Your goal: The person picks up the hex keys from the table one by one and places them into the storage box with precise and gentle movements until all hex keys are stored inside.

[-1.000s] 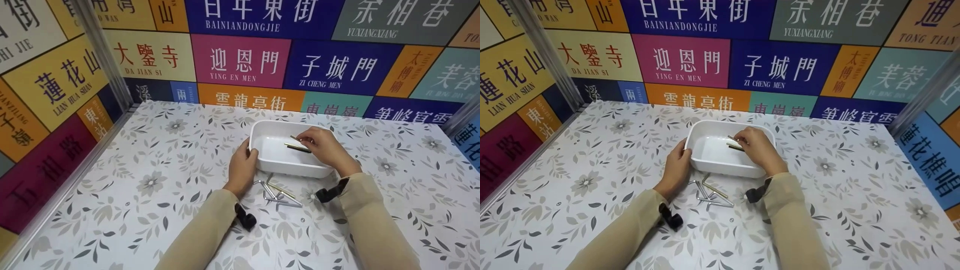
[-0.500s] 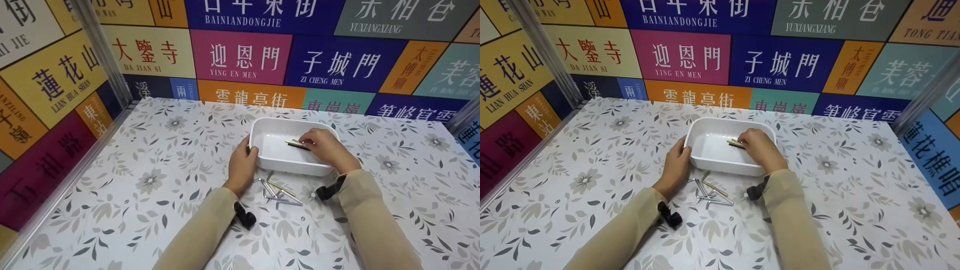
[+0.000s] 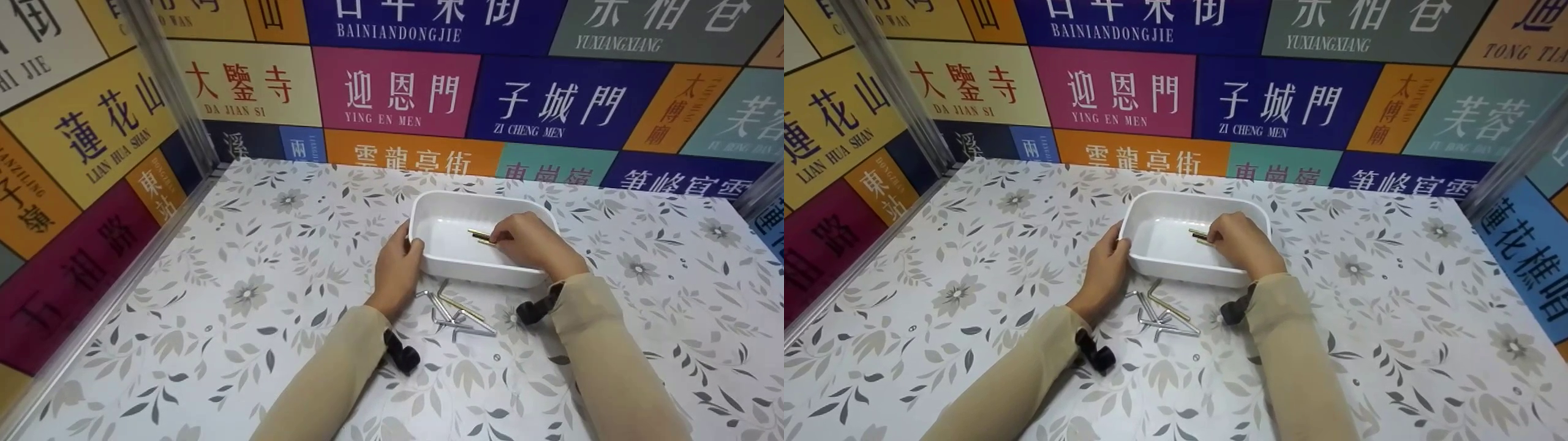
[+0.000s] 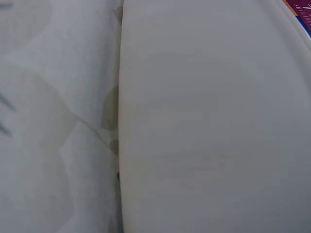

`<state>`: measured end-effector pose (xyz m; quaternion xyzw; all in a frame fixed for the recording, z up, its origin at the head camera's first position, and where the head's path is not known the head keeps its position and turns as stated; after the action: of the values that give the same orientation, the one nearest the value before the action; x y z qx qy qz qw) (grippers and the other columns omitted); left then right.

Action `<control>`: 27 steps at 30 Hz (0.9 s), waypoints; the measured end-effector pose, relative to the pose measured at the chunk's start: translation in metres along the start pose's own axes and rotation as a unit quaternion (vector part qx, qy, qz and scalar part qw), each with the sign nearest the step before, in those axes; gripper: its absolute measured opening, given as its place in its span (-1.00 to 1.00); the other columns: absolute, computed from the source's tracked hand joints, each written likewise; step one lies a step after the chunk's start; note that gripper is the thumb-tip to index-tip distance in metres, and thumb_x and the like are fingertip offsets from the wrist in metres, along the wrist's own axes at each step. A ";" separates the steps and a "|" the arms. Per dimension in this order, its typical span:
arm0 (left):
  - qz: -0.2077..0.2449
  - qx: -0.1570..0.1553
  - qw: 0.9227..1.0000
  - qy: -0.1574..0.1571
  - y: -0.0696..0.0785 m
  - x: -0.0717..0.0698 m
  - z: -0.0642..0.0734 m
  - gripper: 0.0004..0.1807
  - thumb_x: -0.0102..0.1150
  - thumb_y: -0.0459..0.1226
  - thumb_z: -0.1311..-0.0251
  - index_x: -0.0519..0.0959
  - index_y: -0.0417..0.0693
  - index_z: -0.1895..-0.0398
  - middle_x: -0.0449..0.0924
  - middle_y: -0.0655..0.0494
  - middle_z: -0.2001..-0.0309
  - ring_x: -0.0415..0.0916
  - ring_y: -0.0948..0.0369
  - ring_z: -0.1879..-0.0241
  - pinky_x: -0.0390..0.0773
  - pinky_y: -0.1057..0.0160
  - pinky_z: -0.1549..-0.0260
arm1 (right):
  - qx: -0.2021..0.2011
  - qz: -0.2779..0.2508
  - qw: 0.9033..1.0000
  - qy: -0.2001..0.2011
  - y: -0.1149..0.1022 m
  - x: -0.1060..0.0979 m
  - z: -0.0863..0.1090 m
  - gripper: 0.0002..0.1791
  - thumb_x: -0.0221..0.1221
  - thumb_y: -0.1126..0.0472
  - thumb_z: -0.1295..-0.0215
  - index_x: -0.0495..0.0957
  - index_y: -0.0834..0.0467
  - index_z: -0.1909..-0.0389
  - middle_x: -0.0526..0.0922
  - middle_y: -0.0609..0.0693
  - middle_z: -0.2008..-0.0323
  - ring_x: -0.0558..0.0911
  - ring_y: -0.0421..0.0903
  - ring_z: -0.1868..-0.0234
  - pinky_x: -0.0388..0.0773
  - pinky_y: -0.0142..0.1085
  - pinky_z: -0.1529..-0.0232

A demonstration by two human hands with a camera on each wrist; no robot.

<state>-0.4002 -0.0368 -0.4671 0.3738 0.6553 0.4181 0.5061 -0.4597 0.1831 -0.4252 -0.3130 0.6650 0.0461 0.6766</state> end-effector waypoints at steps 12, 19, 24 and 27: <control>-0.004 -0.001 1.000 -0.001 0.001 -0.001 0.000 -0.37 -0.10 -0.09 -0.34 0.34 0.09 -0.50 0.49 0.05 -0.39 0.42 0.13 -0.40 0.35 0.14 -0.43 | 0.041 0.033 0.999 -0.008 0.002 -0.002 0.002 -0.81 0.22 0.40 -0.20 0.79 0.18 0.27 0.79 0.13 0.25 0.66 0.07 0.15 0.59 0.03 -0.01; 0.004 -0.006 1.000 -0.004 0.000 0.002 0.001 -0.37 -0.09 -0.09 -0.35 0.33 0.10 -0.51 0.49 0.05 -0.39 0.43 0.12 -0.40 0.36 0.13 -0.43 | 0.050 0.042 0.998 0.004 0.004 -0.002 0.004 -0.82 0.25 0.38 -0.21 0.80 0.16 0.28 0.79 0.13 0.22 0.67 0.08 0.11 0.59 0.03 -0.03; 0.012 -0.007 1.000 -0.003 0.000 0.002 0.001 -0.39 -0.07 -0.11 -0.37 0.34 0.10 -0.50 0.49 0.05 -0.39 0.43 0.12 -0.40 0.36 0.13 -0.43 | 0.043 0.044 0.998 0.015 0.002 -0.004 0.004 -0.83 0.23 0.40 -0.21 0.78 0.19 0.29 0.78 0.14 0.25 0.66 0.08 0.15 0.59 0.02 0.02; -0.001 -0.003 1.000 -0.001 0.000 0.001 0.001 -0.38 -0.10 -0.10 -0.36 0.33 0.09 -0.50 0.50 0.04 -0.39 0.43 0.12 -0.39 0.38 0.12 -0.42 | 0.042 0.049 0.998 0.028 0.002 -0.006 0.004 -0.84 0.22 0.42 -0.21 0.77 0.20 0.33 0.76 0.14 0.30 0.64 0.07 0.21 0.58 0.00 0.09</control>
<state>-0.3996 -0.0359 -0.4674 0.3720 0.6536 0.4195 0.5084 -0.4580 0.1891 -0.4205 -0.2522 0.6994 0.0426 0.6674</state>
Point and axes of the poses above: each hand's wrist, its own z-axis away from the middle knuckle, its own x-axis out of the palm, y = z × x, the point moved 9 cm from there along -z, towards the middle knuckle
